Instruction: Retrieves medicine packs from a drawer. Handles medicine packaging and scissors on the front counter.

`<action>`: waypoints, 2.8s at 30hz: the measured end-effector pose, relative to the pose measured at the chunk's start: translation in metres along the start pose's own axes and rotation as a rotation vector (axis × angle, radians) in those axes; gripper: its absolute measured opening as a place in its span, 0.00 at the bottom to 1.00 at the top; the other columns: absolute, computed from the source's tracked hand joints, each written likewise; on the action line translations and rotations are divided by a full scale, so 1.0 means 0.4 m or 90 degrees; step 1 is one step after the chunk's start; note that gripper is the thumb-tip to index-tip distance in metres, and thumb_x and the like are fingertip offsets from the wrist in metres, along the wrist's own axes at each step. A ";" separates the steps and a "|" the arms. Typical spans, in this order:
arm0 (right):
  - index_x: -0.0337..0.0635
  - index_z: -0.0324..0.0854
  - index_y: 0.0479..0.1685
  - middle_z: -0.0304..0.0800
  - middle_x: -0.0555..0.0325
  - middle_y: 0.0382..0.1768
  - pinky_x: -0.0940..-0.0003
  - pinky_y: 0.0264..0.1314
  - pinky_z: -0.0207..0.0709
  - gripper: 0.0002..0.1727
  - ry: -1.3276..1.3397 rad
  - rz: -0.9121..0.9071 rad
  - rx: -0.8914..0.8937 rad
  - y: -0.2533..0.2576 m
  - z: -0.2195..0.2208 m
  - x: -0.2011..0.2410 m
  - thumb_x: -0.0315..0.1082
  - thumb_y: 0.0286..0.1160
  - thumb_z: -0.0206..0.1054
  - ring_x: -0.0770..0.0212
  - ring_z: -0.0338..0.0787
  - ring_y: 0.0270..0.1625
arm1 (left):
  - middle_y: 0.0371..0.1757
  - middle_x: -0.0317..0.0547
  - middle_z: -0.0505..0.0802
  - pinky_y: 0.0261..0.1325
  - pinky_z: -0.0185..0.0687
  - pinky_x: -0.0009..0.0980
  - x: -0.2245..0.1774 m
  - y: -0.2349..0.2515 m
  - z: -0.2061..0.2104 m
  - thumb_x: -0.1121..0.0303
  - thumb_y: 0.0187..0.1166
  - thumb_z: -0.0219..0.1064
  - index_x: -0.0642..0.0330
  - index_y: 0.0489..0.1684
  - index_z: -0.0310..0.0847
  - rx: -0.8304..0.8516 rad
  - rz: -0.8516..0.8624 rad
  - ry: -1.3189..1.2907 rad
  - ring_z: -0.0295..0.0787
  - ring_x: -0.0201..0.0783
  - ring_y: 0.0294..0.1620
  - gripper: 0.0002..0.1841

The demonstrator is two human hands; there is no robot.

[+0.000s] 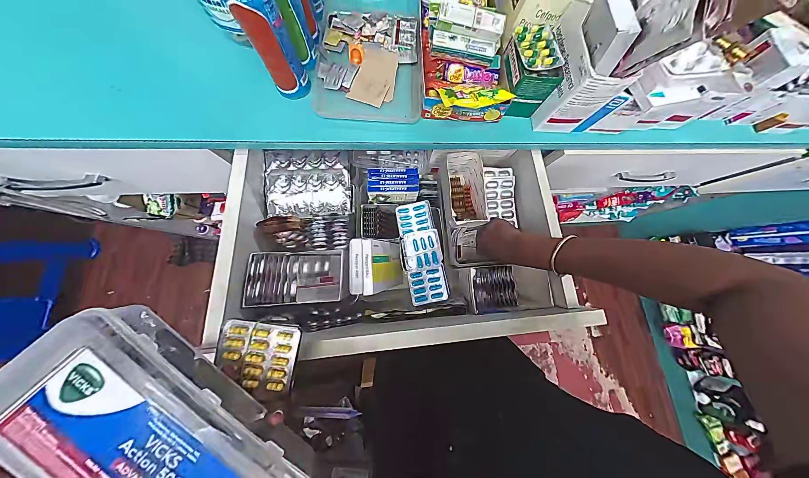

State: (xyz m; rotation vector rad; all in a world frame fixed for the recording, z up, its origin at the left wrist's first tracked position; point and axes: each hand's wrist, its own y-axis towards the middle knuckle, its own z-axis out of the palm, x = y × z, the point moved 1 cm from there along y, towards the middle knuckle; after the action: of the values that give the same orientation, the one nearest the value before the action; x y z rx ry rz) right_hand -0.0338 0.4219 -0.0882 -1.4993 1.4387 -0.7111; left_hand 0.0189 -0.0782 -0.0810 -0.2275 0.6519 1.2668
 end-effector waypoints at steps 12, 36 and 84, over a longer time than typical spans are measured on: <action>0.31 0.86 0.50 0.90 0.32 0.48 0.32 0.52 0.79 0.11 -0.034 -0.040 -0.147 -0.273 -0.186 -0.002 0.29 0.81 0.62 0.29 0.89 0.54 | 0.67 0.49 0.92 0.73 0.81 0.46 -0.043 -0.020 0.102 0.51 0.72 0.71 0.55 0.68 0.86 -0.109 0.122 -0.048 0.87 0.46 0.70 0.27; 0.33 0.87 0.52 0.90 0.34 0.52 0.30 0.54 0.78 0.19 0.254 0.092 -0.161 -0.167 -0.077 -0.011 0.44 0.83 0.65 0.32 0.89 0.58 | 0.64 0.58 0.91 0.69 0.81 0.58 0.017 0.117 0.073 0.43 0.67 0.70 0.59 0.68 0.84 -0.026 0.049 -0.010 0.88 0.58 0.67 0.35; 0.28 0.83 0.58 0.88 0.34 0.56 0.35 0.55 0.81 0.14 0.185 -0.066 -0.167 -0.048 -0.075 0.081 0.29 0.84 0.61 0.33 0.89 0.58 | 0.70 0.52 0.89 0.73 0.81 0.49 0.122 0.205 0.209 0.46 0.70 0.72 0.52 0.76 0.79 0.060 -0.171 -0.090 0.85 0.52 0.72 0.34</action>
State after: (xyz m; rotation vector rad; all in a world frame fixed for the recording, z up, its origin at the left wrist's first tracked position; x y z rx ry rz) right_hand -0.0469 0.3823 -0.0645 -1.7353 1.7349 -0.8567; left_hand -0.0229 0.0282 -0.0264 -0.1406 0.5385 0.9817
